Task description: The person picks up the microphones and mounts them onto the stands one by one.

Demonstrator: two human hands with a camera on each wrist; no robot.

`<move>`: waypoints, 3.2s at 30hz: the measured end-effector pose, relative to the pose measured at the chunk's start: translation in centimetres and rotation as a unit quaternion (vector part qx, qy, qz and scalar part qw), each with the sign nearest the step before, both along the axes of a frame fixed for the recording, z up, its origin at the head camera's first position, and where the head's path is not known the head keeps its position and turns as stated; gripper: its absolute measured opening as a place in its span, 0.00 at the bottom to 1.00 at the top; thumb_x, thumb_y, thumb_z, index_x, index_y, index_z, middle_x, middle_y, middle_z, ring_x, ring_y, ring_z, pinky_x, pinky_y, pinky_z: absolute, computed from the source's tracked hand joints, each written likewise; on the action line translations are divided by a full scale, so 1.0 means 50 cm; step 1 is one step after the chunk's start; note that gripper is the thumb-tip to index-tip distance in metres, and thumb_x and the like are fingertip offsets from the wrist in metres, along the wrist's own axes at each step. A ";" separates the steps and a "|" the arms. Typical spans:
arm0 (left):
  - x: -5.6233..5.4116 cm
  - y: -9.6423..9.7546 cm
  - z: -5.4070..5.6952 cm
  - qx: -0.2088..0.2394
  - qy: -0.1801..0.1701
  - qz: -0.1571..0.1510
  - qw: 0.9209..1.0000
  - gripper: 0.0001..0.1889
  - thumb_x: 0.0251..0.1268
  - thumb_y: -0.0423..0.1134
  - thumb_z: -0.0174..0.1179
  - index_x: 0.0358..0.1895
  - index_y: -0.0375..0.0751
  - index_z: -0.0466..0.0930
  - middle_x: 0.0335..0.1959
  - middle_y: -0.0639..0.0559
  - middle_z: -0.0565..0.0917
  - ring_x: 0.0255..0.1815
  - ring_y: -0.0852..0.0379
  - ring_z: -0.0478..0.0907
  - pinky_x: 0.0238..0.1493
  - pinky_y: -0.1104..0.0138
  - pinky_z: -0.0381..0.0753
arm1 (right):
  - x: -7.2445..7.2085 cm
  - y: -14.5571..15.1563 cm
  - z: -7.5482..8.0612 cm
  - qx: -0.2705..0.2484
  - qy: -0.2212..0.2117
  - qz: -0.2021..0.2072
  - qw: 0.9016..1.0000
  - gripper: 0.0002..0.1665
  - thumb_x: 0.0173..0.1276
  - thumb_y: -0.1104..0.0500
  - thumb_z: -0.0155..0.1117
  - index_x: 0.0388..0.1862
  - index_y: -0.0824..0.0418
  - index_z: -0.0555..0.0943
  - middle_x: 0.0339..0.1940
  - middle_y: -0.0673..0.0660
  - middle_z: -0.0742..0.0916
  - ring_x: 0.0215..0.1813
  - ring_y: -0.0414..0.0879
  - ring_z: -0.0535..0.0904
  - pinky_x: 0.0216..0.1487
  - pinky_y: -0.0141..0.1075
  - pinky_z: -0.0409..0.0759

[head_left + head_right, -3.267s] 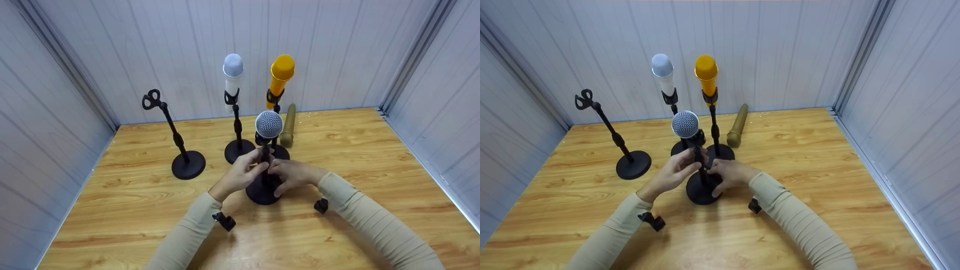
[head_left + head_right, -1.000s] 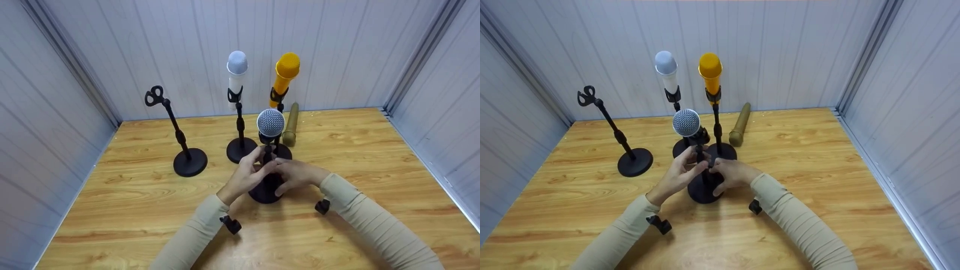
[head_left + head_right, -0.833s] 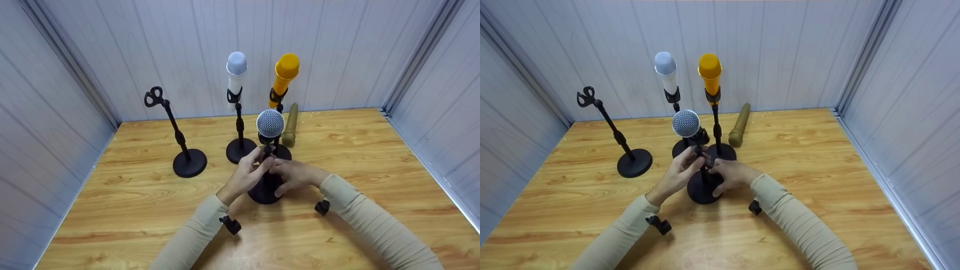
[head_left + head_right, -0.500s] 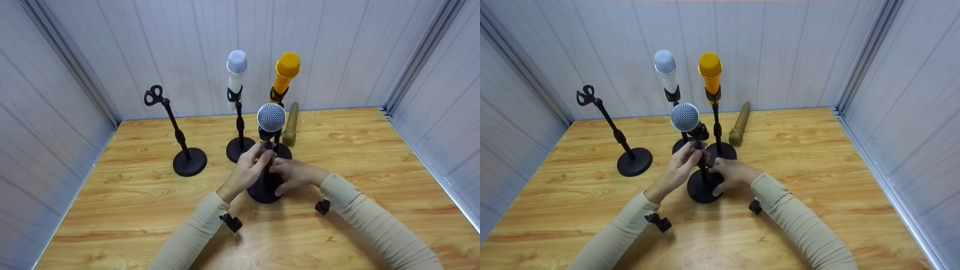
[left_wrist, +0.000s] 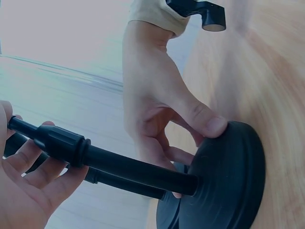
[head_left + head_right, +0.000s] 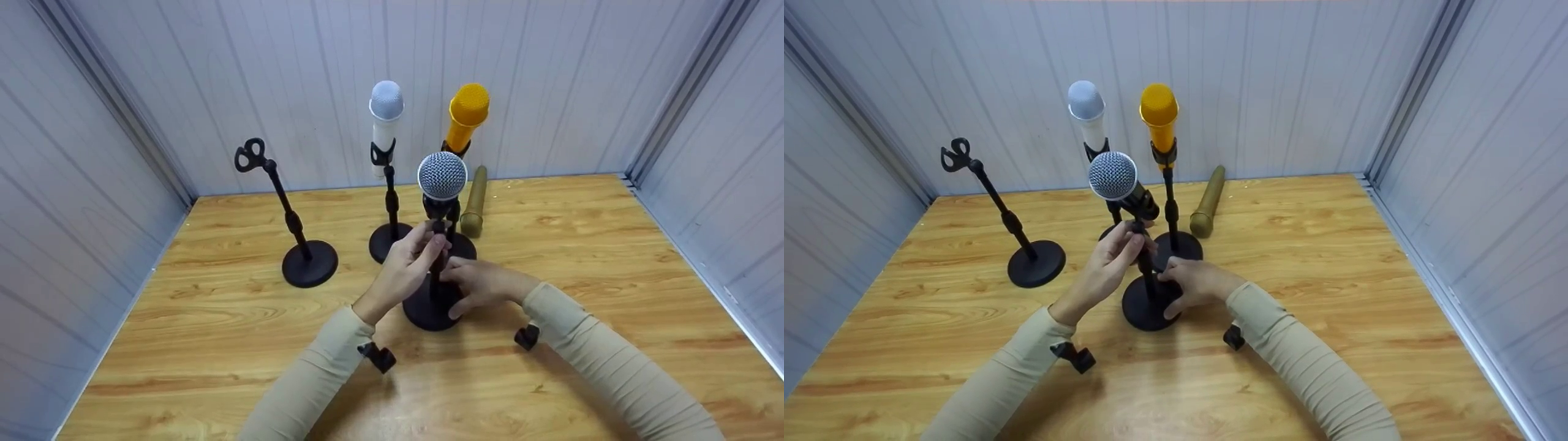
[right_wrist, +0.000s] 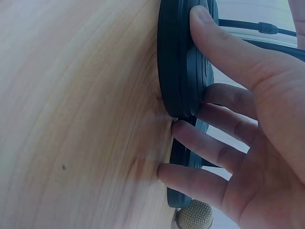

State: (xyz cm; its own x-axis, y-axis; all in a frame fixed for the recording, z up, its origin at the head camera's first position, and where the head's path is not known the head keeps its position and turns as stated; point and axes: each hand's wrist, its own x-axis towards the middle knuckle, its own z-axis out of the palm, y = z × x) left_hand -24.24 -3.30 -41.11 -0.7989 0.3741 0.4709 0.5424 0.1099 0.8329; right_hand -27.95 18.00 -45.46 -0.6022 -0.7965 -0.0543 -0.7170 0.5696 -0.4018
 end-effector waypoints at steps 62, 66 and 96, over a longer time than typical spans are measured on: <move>0.003 0.004 0.055 0.022 0.040 -0.028 0.999 0.13 0.83 0.40 0.49 0.57 0.35 0.77 0.42 0.45 0.84 0.43 0.55 0.82 0.47 0.62 0.83 | 0.002 0.007 -0.003 0.007 -0.037 -0.019 0.999 0.42 0.59 0.44 0.79 0.68 0.62 0.78 0.58 0.54 0.78 0.53 0.48 0.77 0.58 0.45 0.77; 0.005 0.005 0.054 0.026 0.038 -0.032 0.998 0.14 0.83 0.41 0.48 0.57 0.36 0.75 0.42 0.46 0.84 0.43 0.53 0.81 0.47 0.62 0.83 | 0.003 0.008 -0.005 0.000 -0.027 -0.013 1.000 0.42 0.59 0.44 0.79 0.66 0.64 0.79 0.58 0.54 0.78 0.56 0.48 0.77 0.60 0.45 0.77; 0.005 -0.002 0.067 0.026 0.008 -0.033 0.999 0.11 0.83 0.42 0.50 0.53 0.38 0.76 0.38 0.44 0.83 0.42 0.52 0.81 0.45 0.61 0.81 | 0.039 0.000 0.004 -0.339 -0.179 -0.080 0.920 0.23 0.76 0.59 0.64 0.66 0.63 0.78 0.56 0.58 0.86 0.58 0.49 0.82 0.60 0.49 0.80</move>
State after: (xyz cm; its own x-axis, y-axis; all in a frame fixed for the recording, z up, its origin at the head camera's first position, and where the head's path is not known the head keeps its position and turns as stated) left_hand -24.02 -3.43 -37.76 -0.7652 0.3998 0.5046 0.5611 0.0300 0.8272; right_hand -26.01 17.98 -45.26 -0.7551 -0.6229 0.2044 -0.3982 0.1880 -0.8979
